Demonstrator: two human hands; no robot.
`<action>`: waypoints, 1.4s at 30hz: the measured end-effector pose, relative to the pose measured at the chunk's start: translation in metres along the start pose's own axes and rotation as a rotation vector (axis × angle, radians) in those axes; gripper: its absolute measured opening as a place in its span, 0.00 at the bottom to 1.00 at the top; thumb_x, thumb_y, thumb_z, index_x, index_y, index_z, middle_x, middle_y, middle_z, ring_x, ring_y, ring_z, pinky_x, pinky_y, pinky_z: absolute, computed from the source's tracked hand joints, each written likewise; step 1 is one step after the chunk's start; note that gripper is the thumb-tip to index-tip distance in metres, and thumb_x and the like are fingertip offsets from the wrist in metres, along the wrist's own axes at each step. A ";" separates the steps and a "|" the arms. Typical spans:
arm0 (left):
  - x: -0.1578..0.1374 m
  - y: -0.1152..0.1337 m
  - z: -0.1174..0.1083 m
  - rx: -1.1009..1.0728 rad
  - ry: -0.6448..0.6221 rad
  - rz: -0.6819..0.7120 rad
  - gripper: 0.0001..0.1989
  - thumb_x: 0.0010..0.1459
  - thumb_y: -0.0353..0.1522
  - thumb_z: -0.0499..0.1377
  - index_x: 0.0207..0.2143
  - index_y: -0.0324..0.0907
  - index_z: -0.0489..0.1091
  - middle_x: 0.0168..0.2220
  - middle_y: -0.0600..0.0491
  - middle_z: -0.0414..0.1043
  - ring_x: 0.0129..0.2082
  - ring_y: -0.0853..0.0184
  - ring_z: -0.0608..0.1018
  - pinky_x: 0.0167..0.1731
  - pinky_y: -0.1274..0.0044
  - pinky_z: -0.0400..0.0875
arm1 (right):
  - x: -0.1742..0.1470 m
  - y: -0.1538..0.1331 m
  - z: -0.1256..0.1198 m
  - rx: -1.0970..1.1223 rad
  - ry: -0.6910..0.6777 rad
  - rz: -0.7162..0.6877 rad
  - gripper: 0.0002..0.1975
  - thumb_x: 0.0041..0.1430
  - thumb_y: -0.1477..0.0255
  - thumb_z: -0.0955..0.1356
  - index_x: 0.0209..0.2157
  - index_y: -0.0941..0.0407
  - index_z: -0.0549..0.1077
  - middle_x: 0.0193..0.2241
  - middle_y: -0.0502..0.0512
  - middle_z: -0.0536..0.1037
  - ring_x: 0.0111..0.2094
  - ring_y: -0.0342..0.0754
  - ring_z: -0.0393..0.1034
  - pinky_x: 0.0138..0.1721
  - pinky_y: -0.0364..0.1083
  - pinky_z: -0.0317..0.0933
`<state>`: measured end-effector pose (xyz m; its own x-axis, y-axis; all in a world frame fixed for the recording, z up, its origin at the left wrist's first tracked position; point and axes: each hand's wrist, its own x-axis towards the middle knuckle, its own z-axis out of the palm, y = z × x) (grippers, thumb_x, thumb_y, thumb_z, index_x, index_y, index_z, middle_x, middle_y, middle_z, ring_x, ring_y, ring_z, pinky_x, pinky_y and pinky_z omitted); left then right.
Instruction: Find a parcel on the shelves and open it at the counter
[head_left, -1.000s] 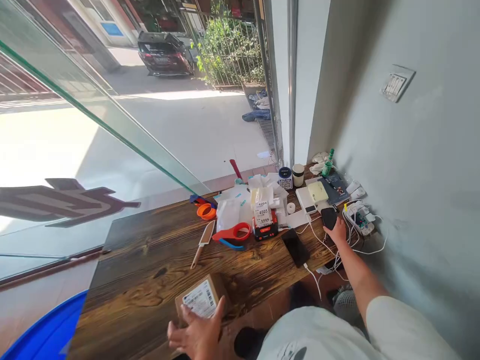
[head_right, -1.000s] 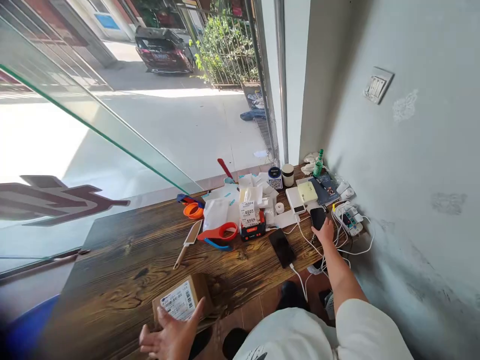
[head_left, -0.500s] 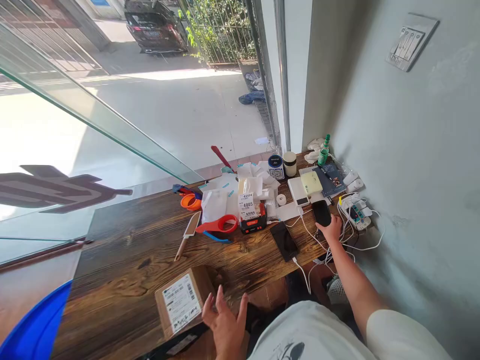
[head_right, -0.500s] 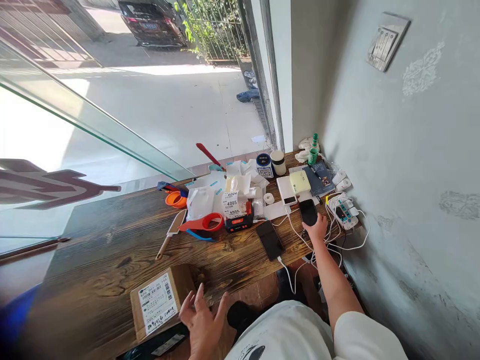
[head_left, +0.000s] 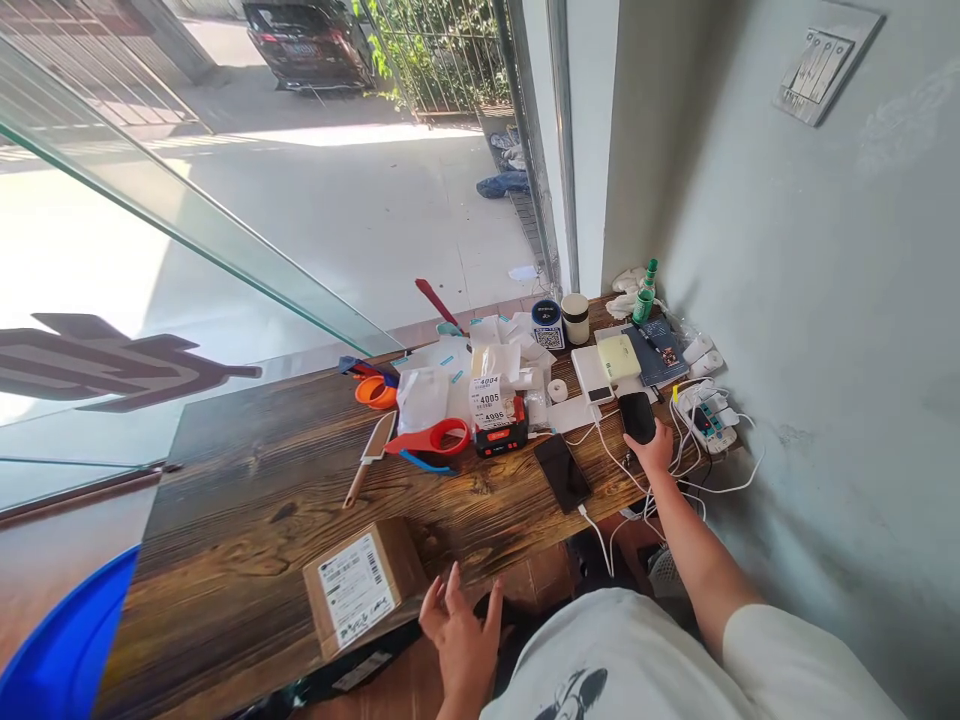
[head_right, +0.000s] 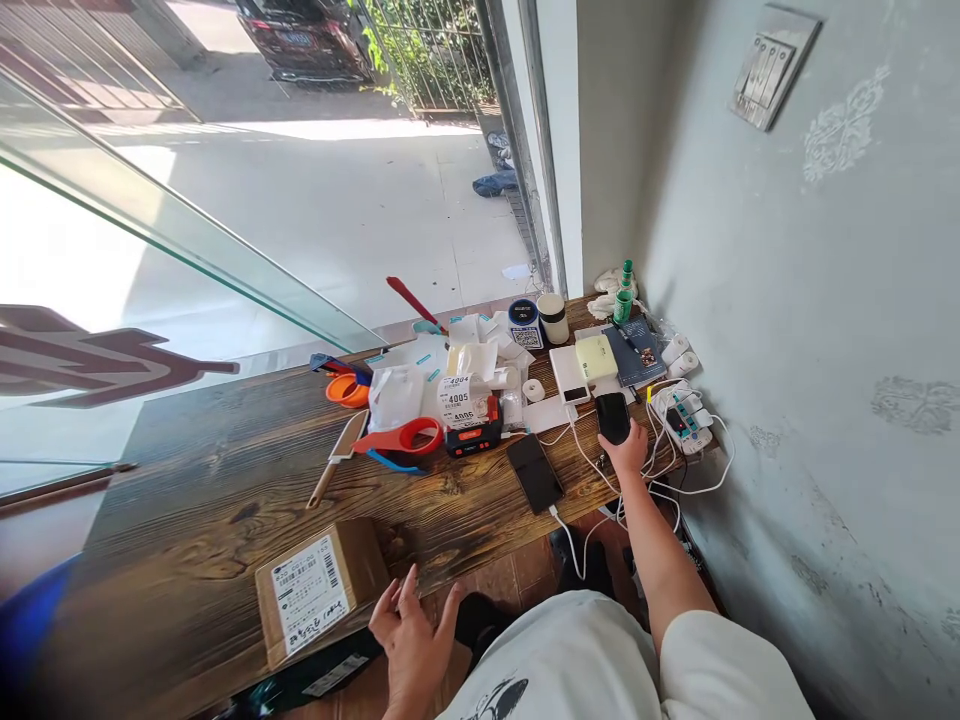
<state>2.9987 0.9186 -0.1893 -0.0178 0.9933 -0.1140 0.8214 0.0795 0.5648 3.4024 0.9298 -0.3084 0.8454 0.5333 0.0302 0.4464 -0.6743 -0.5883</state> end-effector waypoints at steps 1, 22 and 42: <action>-0.002 -0.003 -0.001 0.002 0.005 -0.010 0.40 0.62 0.53 0.51 0.66 0.34 0.58 0.63 0.34 0.53 0.69 0.47 0.57 0.67 0.54 0.59 | 0.000 0.004 -0.001 0.011 -0.008 -0.010 0.40 0.54 0.51 0.71 0.60 0.63 0.66 0.52 0.73 0.72 0.55 0.66 0.67 0.55 0.58 0.63; -0.013 -0.047 -0.005 0.064 -0.039 -0.223 0.46 0.59 0.56 0.46 0.64 0.26 0.62 0.60 0.28 0.55 0.68 0.41 0.59 0.67 0.54 0.59 | -0.011 0.041 -0.010 0.108 -0.122 -0.170 0.31 0.63 0.62 0.64 0.66 0.53 0.61 0.54 0.66 0.69 0.58 0.64 0.64 0.60 0.66 0.60; 0.051 0.114 0.026 -0.791 -0.629 0.028 0.22 0.51 0.43 0.67 0.48 0.47 0.77 0.54 0.43 0.73 0.62 0.48 0.70 0.69 0.52 0.54 | -0.042 -0.034 -0.044 0.112 -0.010 -0.101 0.50 0.38 0.60 0.77 0.62 0.61 0.59 0.53 0.71 0.71 0.55 0.71 0.69 0.56 0.66 0.65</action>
<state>3.1063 0.9759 -0.1514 0.4875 0.7893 -0.3733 0.1989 0.3159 0.9277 3.3645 0.9077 -0.2537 0.7949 0.6006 0.0862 0.4929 -0.5563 -0.6690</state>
